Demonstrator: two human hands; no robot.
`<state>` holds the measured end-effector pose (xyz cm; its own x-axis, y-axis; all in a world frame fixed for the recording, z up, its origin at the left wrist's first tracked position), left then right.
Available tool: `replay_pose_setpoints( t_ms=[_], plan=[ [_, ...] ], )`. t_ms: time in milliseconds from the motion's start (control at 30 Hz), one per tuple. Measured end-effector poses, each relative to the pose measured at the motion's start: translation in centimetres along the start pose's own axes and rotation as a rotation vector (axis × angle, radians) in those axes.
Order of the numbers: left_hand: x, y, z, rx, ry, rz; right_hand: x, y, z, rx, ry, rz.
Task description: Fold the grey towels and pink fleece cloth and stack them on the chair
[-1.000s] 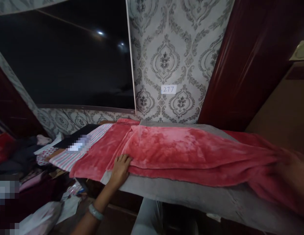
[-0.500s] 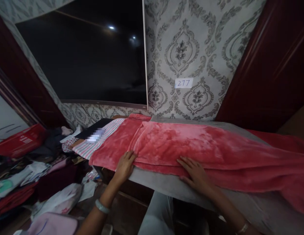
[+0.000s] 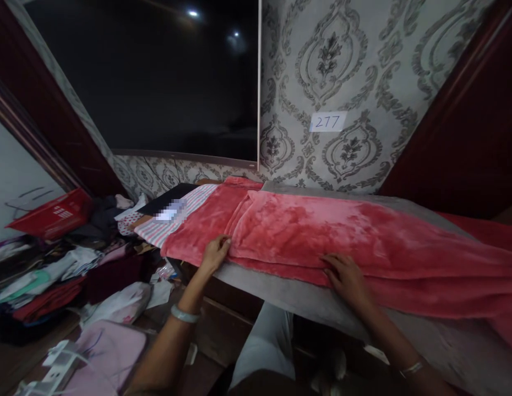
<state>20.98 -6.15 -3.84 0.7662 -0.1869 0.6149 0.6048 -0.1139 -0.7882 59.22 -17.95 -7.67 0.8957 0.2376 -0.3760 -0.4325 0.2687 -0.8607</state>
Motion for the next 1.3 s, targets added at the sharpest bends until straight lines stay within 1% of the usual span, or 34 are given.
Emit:
replay_pose_setpoints(
  t_ms=[100, 167, 267, 400, 467, 567, 667, 733, 800, 867, 967, 1133, 1200, 1300],
  plan=[
    [-0.6, 0.1, -0.1, 0.027, -0.083, 0.113, 0.3, 0.0, -0.1, 0.019, 0.016, 0.025],
    [-0.9, 0.5, 0.0, 0.012, -0.117, 0.149, 0.3, 0.0, -0.1, 0.024, 0.015, 0.036],
    [-0.6, 1.1, 0.2, 0.01, -0.142, 0.21, 0.3, 0.0, -0.3, 0.031, 0.019, 0.04],
    [-0.4, 1.3, 0.6, 0.033, -0.182, 0.196, 0.0, -0.1, -0.6, 0.037, 0.008, 0.044],
    [-0.9, 0.7, 0.7, 0.058, -0.208, 0.168, -0.1, -0.1, -0.7, 0.038, -0.004, 0.044],
    [-2.3, -1.0, 0.4, 0.103, -0.235, 0.154, -0.2, -0.2, -0.9, 0.043, -0.008, 0.055],
    [-3.5, -2.3, 0.4, 0.09, -0.238, 0.155, -0.2, -0.1, -0.9, 0.045, -0.011, 0.061],
    [-3.5, -3.1, 1.0, 0.088, -0.222, 0.163, -0.2, 0.1, -0.9, 0.05, -0.008, 0.06],
    [-2.8, -3.6, 2.4, 0.089, -0.196, 0.123, -0.1, 0.3, -0.8, 0.054, -0.001, 0.053],
    [-1.5, -3.3, 4.7, 0.056, -0.161, 0.03, 0.0, 0.5, -0.8, 0.058, 0.001, 0.044],
    [0.8, -1.4, 9.0, -0.048, -0.137, -0.115, -0.1, 0.5, -0.7, 0.067, 0.0, 0.045],
    [3.2, 2.2, 15.7, -0.188, -0.196, -0.297, -0.2, 0.3, -0.7, 0.067, 0.007, 0.083],
    [4.0, 3.3, 17.6, -0.232, -0.203, -0.383, -0.2, 0.3, -0.7, 0.068, 0.014, 0.107],
    [5.1, 4.6, 19.2, -0.274, -0.181, -0.506, -0.1, 0.2, -0.7, 0.072, 0.026, 0.132]
  ],
)
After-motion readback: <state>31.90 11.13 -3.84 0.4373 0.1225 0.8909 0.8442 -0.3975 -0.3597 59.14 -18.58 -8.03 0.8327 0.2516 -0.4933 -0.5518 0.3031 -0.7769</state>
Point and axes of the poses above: each hand's wrist, its own z-axis towards the middle knuckle, its own y-axis out of the palm, x = y × z, the point moved 10 cm from there along z, towards the middle knuckle, and after that the axes turned 13 degrees about -x, right-handed, at the moved point
